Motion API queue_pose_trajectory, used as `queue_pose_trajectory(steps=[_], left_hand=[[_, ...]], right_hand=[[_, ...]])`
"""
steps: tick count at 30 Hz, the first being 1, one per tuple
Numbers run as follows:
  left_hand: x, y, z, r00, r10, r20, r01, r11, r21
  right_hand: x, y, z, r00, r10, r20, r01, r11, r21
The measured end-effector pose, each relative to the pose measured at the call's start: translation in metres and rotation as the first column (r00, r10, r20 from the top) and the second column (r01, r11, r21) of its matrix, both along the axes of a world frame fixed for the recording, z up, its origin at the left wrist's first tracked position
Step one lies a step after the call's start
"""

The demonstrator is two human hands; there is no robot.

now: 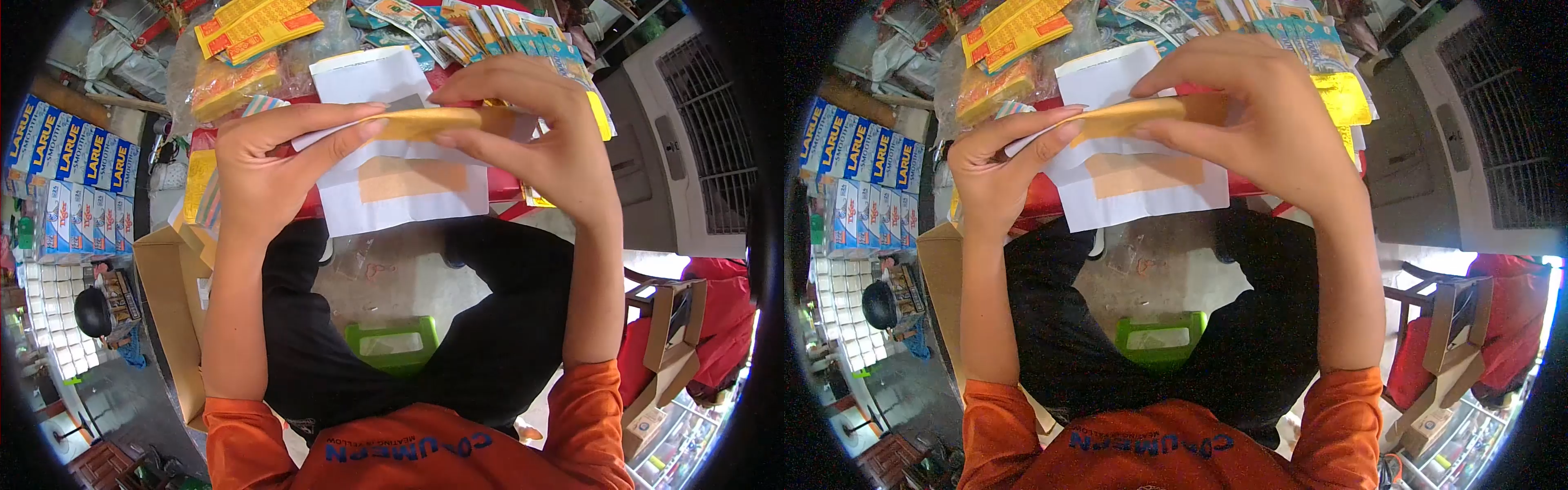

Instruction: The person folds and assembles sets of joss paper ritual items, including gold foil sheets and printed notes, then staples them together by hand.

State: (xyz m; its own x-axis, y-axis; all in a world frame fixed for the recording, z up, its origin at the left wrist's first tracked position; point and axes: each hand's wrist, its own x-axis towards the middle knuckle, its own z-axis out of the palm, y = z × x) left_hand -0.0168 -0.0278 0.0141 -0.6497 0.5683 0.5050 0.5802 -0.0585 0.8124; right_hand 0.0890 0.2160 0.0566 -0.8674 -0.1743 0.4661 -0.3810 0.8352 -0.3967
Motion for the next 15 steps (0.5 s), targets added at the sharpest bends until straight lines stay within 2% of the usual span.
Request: queue_pose_trajectory(steps=[7,9,14,15], left_hand=[[-0.003,0.002,0.0,0.999,-0.003,-0.034,0.001,1.0,-0.031],[-0.004,0.003,0.004,0.969,-0.016,-0.247,-0.007,0.995,-0.095],[0.004,0.012,0.003,0.937,-0.02,-0.347,-0.025,0.992,-0.124],[0.003,0.013,0.002,0.926,-0.025,-0.376,-0.022,0.993,-0.119]], right_hand=[[-0.004,-0.005,-0.008,1.0,0.021,0.005,-0.02,0.988,-0.155],[-0.004,-0.007,-0.008,1.0,0.02,0.002,-0.02,0.989,-0.149],[-0.004,-0.014,-0.003,0.999,0.016,0.037,-0.013,0.995,-0.094],[-0.005,-0.015,-0.004,1.0,0.03,-0.007,-0.03,0.999,-0.038]])
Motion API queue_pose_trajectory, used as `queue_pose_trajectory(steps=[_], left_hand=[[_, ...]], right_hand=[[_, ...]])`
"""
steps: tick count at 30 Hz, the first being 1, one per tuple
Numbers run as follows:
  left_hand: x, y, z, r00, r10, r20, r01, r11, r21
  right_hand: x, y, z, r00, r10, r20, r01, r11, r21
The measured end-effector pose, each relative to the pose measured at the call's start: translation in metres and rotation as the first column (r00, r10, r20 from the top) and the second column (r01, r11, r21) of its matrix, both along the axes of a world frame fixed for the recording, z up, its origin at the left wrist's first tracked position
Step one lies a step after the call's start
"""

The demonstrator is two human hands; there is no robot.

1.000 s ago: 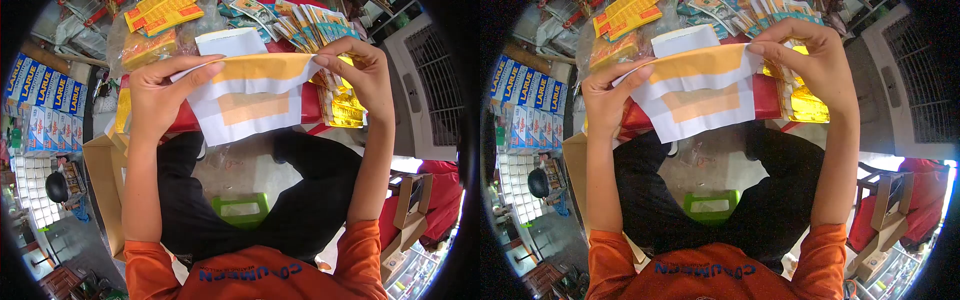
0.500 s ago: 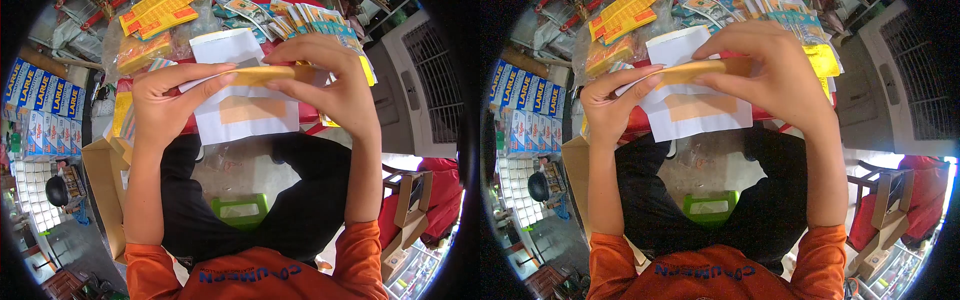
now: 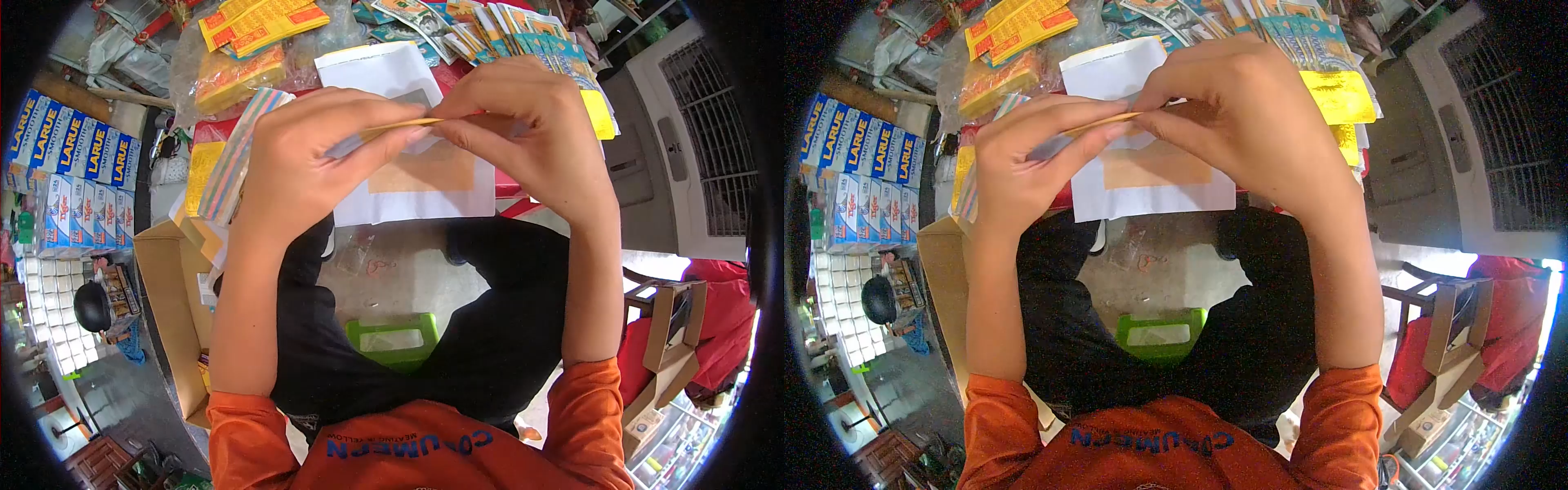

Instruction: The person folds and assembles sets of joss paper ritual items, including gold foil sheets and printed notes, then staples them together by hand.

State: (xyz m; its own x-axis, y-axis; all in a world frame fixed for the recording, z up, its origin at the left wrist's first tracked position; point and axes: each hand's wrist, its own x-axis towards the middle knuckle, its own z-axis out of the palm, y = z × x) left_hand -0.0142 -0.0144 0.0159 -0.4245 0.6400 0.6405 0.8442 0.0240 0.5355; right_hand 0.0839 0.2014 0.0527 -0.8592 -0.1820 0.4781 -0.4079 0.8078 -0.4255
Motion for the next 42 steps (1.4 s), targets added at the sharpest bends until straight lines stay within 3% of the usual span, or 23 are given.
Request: queue_pose_trajectory(steps=[6,11,13,22,25,27,30,31,33,37,42], left_hand=[[-0.005,0.0,0.0,0.997,-0.016,-0.076,0.016,1.0,-0.01],[-0.004,-0.007,0.005,1.0,0.001,-0.014,-0.002,0.999,-0.047],[-0.007,-0.013,0.006,1.0,0.024,0.015,-0.024,0.998,-0.054],[-0.011,-0.025,0.004,0.996,0.02,-0.085,-0.025,0.998,-0.061],[-0.015,-0.029,0.009,0.99,0.053,-0.129,-0.062,0.996,-0.067],[-0.012,-0.027,0.017,0.958,0.14,-0.249,-0.121,0.989,0.09],[-0.002,-0.017,0.028,0.93,0.133,-0.343,-0.122,0.991,0.052],[-0.002,-0.013,0.025,0.93,0.133,-0.342,-0.122,0.991,0.053],[-0.003,-0.006,0.013,0.939,-0.035,-0.341,-0.001,0.995,-0.104],[-0.007,0.001,0.006,0.954,0.012,-0.3,-0.031,0.998,-0.059],[-0.006,-0.003,0.003,0.964,0.015,-0.266,-0.027,0.999,-0.044]], right_hand=[[-0.001,0.001,0.001,0.999,0.035,-0.037,-0.033,0.997,0.066],[0.003,0.011,0.003,0.998,0.056,-0.035,-0.053,0.995,0.08],[0.008,0.02,0.002,1.0,-0.016,0.007,0.016,1.0,-0.005],[0.013,0.024,0.0,0.998,-0.002,0.061,0.007,0.997,-0.074],[0.011,0.022,0.001,0.999,-0.026,0.033,0.028,0.997,-0.077],[0.008,0.021,0.003,1.0,-0.016,0.006,0.016,0.999,-0.042],[0.003,0.014,0.002,1.0,0.003,-0.013,-0.003,1.0,-0.022],[0.001,0.012,0.002,1.0,0.014,-0.008,-0.014,0.999,-0.034],[-0.001,0.007,0.005,0.999,0.021,-0.025,-0.02,0.999,0.036],[-0.004,0.005,0.006,0.997,0.044,-0.07,-0.034,0.99,0.14],[-0.003,0.014,0.001,0.99,0.08,-0.119,-0.07,0.994,0.085]])
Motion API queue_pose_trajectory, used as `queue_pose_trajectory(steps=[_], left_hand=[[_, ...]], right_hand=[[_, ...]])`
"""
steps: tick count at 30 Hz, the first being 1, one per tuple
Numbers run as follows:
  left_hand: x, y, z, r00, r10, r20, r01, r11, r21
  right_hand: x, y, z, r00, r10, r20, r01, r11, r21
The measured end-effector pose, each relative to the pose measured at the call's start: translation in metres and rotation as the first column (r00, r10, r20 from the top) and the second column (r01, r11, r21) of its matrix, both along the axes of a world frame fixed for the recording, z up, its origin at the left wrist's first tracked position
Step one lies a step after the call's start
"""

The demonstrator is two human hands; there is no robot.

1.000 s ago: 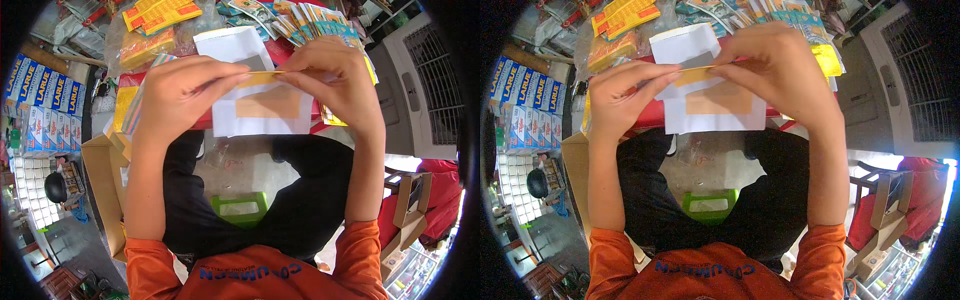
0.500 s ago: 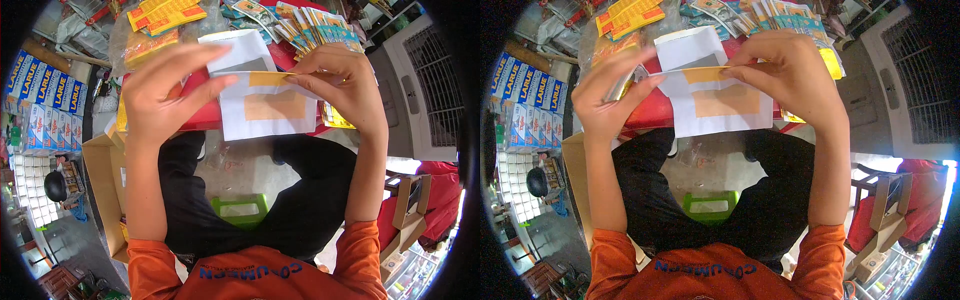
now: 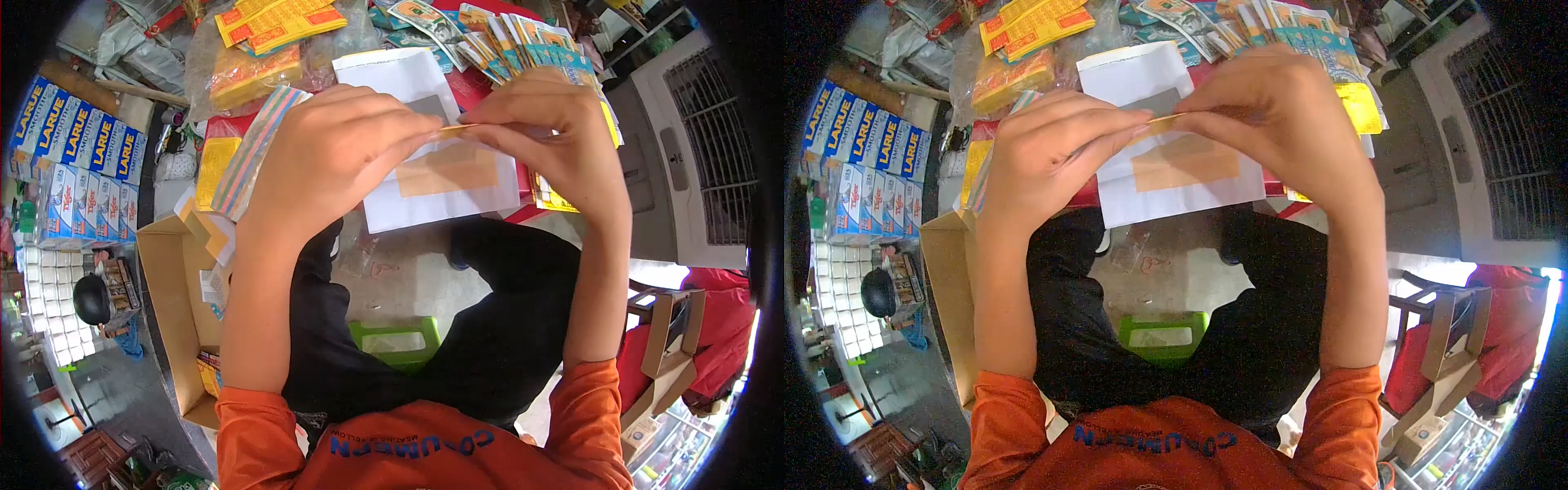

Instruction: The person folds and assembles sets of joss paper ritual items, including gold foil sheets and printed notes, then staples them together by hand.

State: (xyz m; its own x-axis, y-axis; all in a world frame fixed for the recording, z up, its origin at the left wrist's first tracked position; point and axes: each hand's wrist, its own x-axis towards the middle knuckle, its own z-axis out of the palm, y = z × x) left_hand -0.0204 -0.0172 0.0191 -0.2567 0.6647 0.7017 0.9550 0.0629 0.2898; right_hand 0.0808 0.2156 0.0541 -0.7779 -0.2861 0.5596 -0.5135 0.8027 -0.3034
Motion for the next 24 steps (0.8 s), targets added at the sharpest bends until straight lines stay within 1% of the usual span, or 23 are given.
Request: queue_pose_trajectory(steps=[2,3,5,6,7,8,10,11,13,14,15,16,17,18,19,21,22,23,24], left_hand=[[0.0,-0.005,-0.001,1.0,-0.006,0.024,0.005,1.0,0.005],[-0.001,-0.008,-0.001,0.999,-0.009,0.045,0.009,1.0,0.001],[-0.001,-0.013,0.0,0.998,-0.012,0.066,0.012,1.0,-0.005],[0.001,-0.014,0.0,0.993,0.008,0.114,-0.007,1.0,-0.014],[0.002,-0.016,0.0,0.986,0.028,0.162,-0.024,0.999,-0.024],[0.003,-0.017,0.001,0.986,0.027,0.163,-0.023,0.999,-0.025],[0.005,-0.018,0.003,0.938,0.07,0.341,-0.063,0.998,-0.031],[0.005,-0.017,0.004,0.937,0.069,0.341,-0.062,0.998,-0.031],[0.004,-0.017,0.006,0.859,0.089,0.504,-0.164,0.981,0.107],[-0.003,-0.016,0.001,0.832,0.024,0.554,-0.175,0.96,0.221],[-0.004,-0.017,0.002,0.834,0.022,0.552,-0.173,0.959,0.223],[-0.006,-0.018,0.004,0.783,-0.011,0.622,-0.227,0.926,0.302],[-0.007,-0.018,0.005,0.728,-0.053,0.683,-0.285,0.883,0.372],[-0.011,-0.018,0.003,0.737,-0.087,0.67,-0.288,0.857,0.428],[-0.012,-0.018,0.003,0.741,-0.091,0.666,-0.283,0.856,0.432],[-0.015,-0.018,0.004,0.678,-0.177,0.713,-0.321,0.802,0.504],[-0.015,-0.017,0.006,0.687,-0.181,0.704,-0.313,0.8,0.511],[-0.014,-0.016,0.007,0.647,-0.218,0.731,-0.335,0.779,0.529],[-0.012,-0.014,0.008,0.605,-0.257,0.753,-0.358,0.758,0.546]], right_hand=[[0.007,0.009,0.001,0.996,-0.047,0.073,0.047,0.999,0.0],[0.01,0.013,0.002,0.996,-0.044,0.074,0.045,0.999,0.0],[0.016,0.021,0.004,0.989,-0.101,0.108,0.104,0.994,-0.023],[0.02,0.024,0.005,0.983,-0.11,0.148,0.12,0.991,-0.065],[0.022,0.028,0.006,0.982,-0.111,0.15,0.122,0.99,-0.066],[0.023,0.032,0.006,0.979,-0.14,0.149,0.151,0.986,-0.065],[0.027,0.038,0.009,0.963,-0.217,0.162,0.228,0.972,-0.057],[0.027,0.04,0.009,0.962,-0.218,0.163,0.23,0.972,-0.057],[0.024,0.046,0.006,0.954,-0.278,0.107,0.294,0.938,-0.186],[0.023,0.051,0.001,0.955,-0.27,0.12,0.292,0.923,-0.248],[0.019,0.049,-0.004,0.955,-0.271,0.117,0.292,0.924,-0.248],[0.013,0.043,-0.008,0.969,-0.223,0.111,0.248,0.852,-0.461],[0.008,0.04,-0.014,0.98,-0.176,0.093,0.194,0.735,-0.649],[0.004,0.039,-0.019,0.947,-0.311,0.076,0.294,0.753,-0.589],[0.004,0.031,-0.019,0.945,-0.268,0.19,0.321,0.634,-0.703],[-0.002,0.03,-0.027,0.981,-0.086,0.176,0.195,0.376,-0.906],[-0.005,0.028,-0.026,0.981,0.002,0.194,0.188,0.247,-0.951],[-0.007,0.024,-0.024,0.983,0.0,0.182,0.177,0.251,-0.952],[-0.008,0.02,-0.024,0.975,0.125,0.183,0.167,0.127,-0.978]])
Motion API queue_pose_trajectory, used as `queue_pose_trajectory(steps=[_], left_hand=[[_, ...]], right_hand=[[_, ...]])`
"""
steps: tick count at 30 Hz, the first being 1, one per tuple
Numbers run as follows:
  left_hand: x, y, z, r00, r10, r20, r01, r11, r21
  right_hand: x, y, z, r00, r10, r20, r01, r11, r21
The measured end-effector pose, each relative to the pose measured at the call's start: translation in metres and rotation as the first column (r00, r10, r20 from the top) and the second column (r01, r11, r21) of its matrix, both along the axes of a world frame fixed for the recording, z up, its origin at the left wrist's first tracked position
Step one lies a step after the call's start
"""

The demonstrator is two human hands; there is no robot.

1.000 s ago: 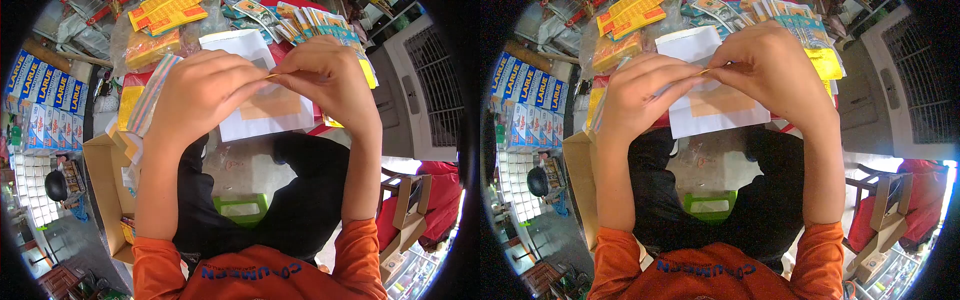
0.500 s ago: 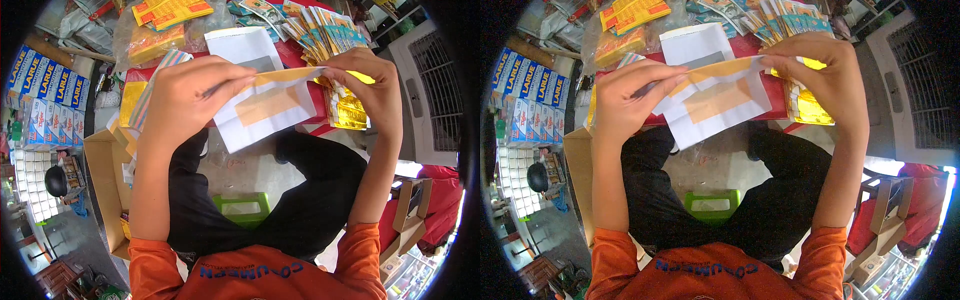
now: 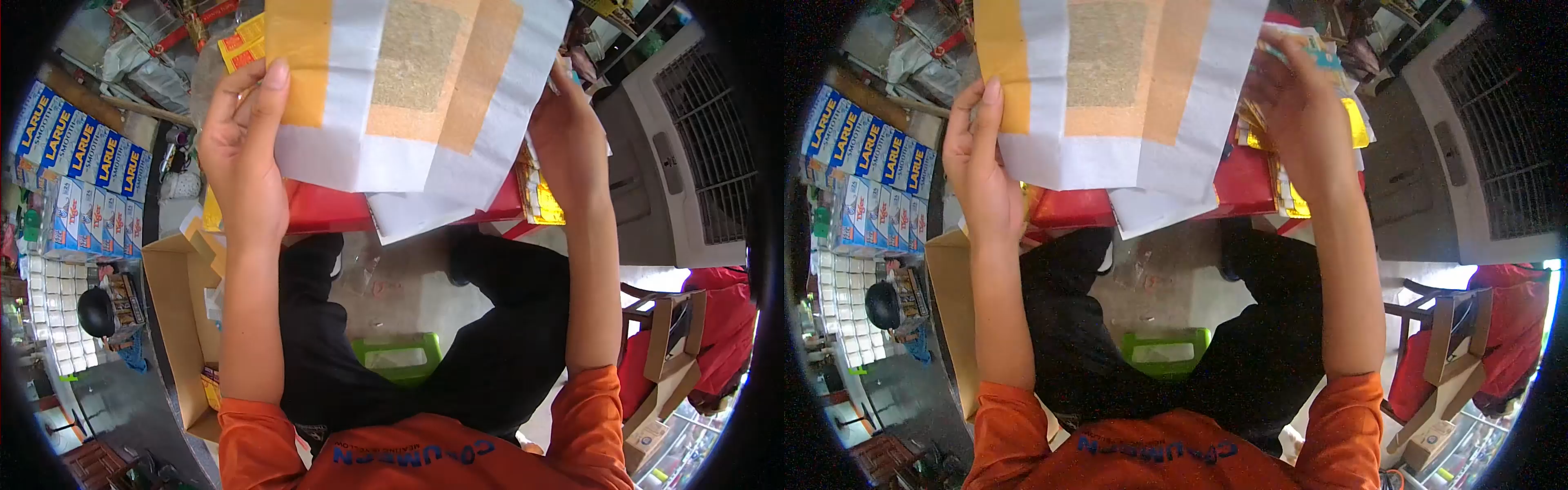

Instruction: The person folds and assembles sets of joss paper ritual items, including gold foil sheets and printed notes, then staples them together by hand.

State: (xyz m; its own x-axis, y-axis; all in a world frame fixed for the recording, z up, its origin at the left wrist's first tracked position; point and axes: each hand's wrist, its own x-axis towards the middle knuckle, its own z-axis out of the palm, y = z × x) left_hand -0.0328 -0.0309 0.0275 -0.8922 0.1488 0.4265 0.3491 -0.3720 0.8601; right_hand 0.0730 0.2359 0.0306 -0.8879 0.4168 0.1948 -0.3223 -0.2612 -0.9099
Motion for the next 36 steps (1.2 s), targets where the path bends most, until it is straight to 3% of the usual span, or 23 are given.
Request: queue_pose_trajectory(steps=[1,2,3,5,6,7,9,10,13,18,23,27,30,34,36], left_hand=[[0.0,0.002,0.001,1.0,-0.002,-0.013,0.002,1.0,0.005],[0.0,0.004,0.001,0.999,-0.01,0.05,0.007,0.998,0.059],[0.0,0.007,-0.001,0.993,-0.022,0.113,0.009,0.994,0.111],[0.003,0.014,-0.004,0.989,-0.037,0.145,0.016,0.989,0.146],[0.008,0.017,-0.004,0.98,-0.057,0.193,0.034,0.992,0.123],[0.012,0.022,-0.003,0.967,-0.076,0.242,0.053,0.994,0.101],[0.019,0.03,-0.003,0.956,-0.1,0.276,0.057,0.985,0.161],[0.021,0.031,-0.002,0.941,-0.171,0.292,0.131,0.979,0.154],[0.026,0.036,0.001,0.924,-0.24,0.297,0.213,0.97,0.12],[0.026,0.036,-0.001,0.834,-0.398,0.383,0.388,0.916,0.106],[0.027,0.036,-0.003,0.885,-0.327,0.333,0.347,0.938,0.0],[0.03,0.037,-0.004,0.898,-0.345,0.275,0.373,0.926,-0.057],[0.03,0.039,-0.005,0.905,-0.333,0.264,0.357,0.933,-0.046],[0.024,0.04,-0.009,0.907,-0.319,0.273,0.342,0.939,-0.039],[0.024,0.041,-0.007,0.915,-0.325,0.24,0.337,0.942,-0.009]], right_hand=[[0.0,-0.005,0.002,0.995,0.102,0.003,-0.101,0.984,-0.145],[0.0,-0.01,0.006,0.986,0.167,0.024,-0.161,0.974,-0.162],[0.0,-0.017,0.008,0.986,0.165,0.013,-0.161,0.975,-0.155],[0.003,-0.035,0.011,0.977,0.212,-0.012,-0.205,0.923,-0.325],[0.007,-0.051,0.017,0.997,0.063,0.05,-0.057,0.992,-0.115],[0.006,-0.056,0.022,0.997,0.062,0.045,-0.056,0.992,-0.112],[0.006,-0.061,0.027,0.997,0.028,0.074,-0.035,0.995,0.093],[-0.001,-0.054,0.024,0.991,0.109,0.074,-0.118,0.985,0.126],[-0.005,-0.061,0.022,0.994,-0.03,0.104,0.013,0.986,0.164],[-0.005,-0.059,0.015,0.994,-0.029,0.105,0.0,0.963,0.268],[-0.005,-0.06,0.017,0.991,-0.02,0.132,-0.012,0.972,0.234],[-0.007,-0.059,0.013,0.986,-0.113,0.123,0.089,0.978,0.189],[-0.011,-0.054,0.008,0.987,-0.128,0.096,0.088,0.936,0.341],[-0.012,-0.058,0.01,0.991,-0.122,0.063,0.088,0.915,0.395],[-0.012,-0.054,0.013,0.967,-0.253,-0.036,0.236,0.833,0.5]])
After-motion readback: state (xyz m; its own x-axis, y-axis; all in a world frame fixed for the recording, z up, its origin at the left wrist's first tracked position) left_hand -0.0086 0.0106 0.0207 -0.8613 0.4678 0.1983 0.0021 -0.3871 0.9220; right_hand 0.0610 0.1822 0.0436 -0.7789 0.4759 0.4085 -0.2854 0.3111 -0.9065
